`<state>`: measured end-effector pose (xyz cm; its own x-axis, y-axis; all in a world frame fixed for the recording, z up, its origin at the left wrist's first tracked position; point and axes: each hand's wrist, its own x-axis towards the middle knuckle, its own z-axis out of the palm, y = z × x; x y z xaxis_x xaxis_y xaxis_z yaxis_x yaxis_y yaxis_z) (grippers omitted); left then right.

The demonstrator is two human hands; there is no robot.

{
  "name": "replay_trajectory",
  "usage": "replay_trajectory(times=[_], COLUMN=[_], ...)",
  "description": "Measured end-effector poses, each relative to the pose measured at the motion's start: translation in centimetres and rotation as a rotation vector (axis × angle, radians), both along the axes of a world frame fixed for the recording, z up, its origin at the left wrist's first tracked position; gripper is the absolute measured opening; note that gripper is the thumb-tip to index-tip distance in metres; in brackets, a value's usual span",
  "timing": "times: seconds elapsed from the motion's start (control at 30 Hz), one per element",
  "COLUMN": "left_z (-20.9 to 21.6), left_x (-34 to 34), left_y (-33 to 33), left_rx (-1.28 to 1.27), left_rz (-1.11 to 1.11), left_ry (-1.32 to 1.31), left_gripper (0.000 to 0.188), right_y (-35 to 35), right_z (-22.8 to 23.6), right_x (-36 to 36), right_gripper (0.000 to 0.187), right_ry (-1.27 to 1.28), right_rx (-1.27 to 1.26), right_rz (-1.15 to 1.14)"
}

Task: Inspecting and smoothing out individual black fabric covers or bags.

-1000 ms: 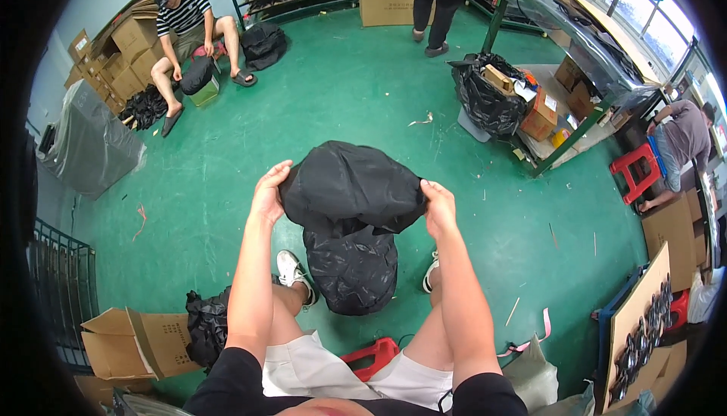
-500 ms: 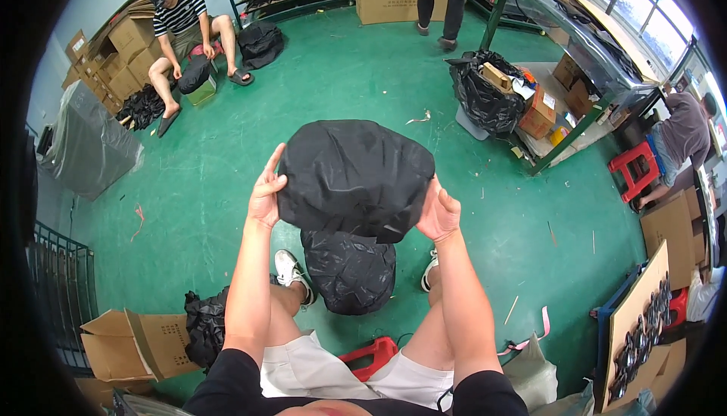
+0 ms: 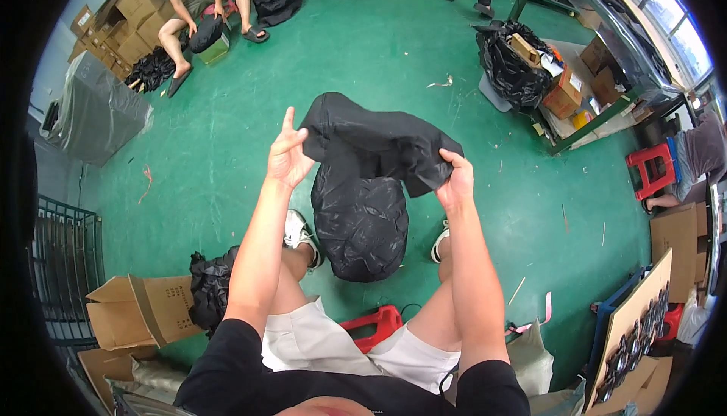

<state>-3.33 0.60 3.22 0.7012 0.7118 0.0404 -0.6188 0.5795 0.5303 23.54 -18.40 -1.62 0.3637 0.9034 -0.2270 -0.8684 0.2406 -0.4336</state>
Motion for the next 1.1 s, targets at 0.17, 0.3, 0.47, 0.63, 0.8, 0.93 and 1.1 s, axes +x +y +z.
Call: replay_trajectory(times=[0.17, 0.3, 0.47, 0.63, 0.8, 0.93, 1.1], left_z=[-1.9, -0.8, -1.3, -0.7, -0.5, -0.8, -0.1], left_x=[0.1, 0.2, 2.0, 2.2, 1.7, 2.1, 1.8], left_y=[-0.5, 0.1, -2.6, -2.6, -2.2, -2.8, -2.7], left_rx=[0.131, -0.136, 0.154, 0.209, 0.155, 0.142, 0.104], left_rz=[0.007, -0.011, -0.012, 0.113, 0.063, 0.004, 0.011], left_ry=[0.395, -0.251, 0.282, 0.377, 0.253, 0.201, 0.162], left_gripper=[0.098, 0.093, 0.092, 0.087, 0.072, 0.055, 0.046], right_y=[0.1, -0.5, -0.4, 0.1, 0.1, 0.5, 0.2], right_z=[0.9, 2.9, 1.1, 0.7, 1.1, 2.6, 1.9], right_x=[-1.2, -1.9, -2.0, -1.8, -1.5, -3.7, -2.4], right_gripper=[0.042, 0.053, 0.033, 0.033, 0.033, 0.030, 0.035], right_ry=[0.141, 0.138, -0.137, -0.198, -0.104, -0.141, -0.353], right_rx=[0.034, 0.172, -0.033, -0.071, 0.059, -0.241, -0.173], right_rz=[-0.002, 0.012, -0.025, -0.080, -0.102, 0.039, 0.030])
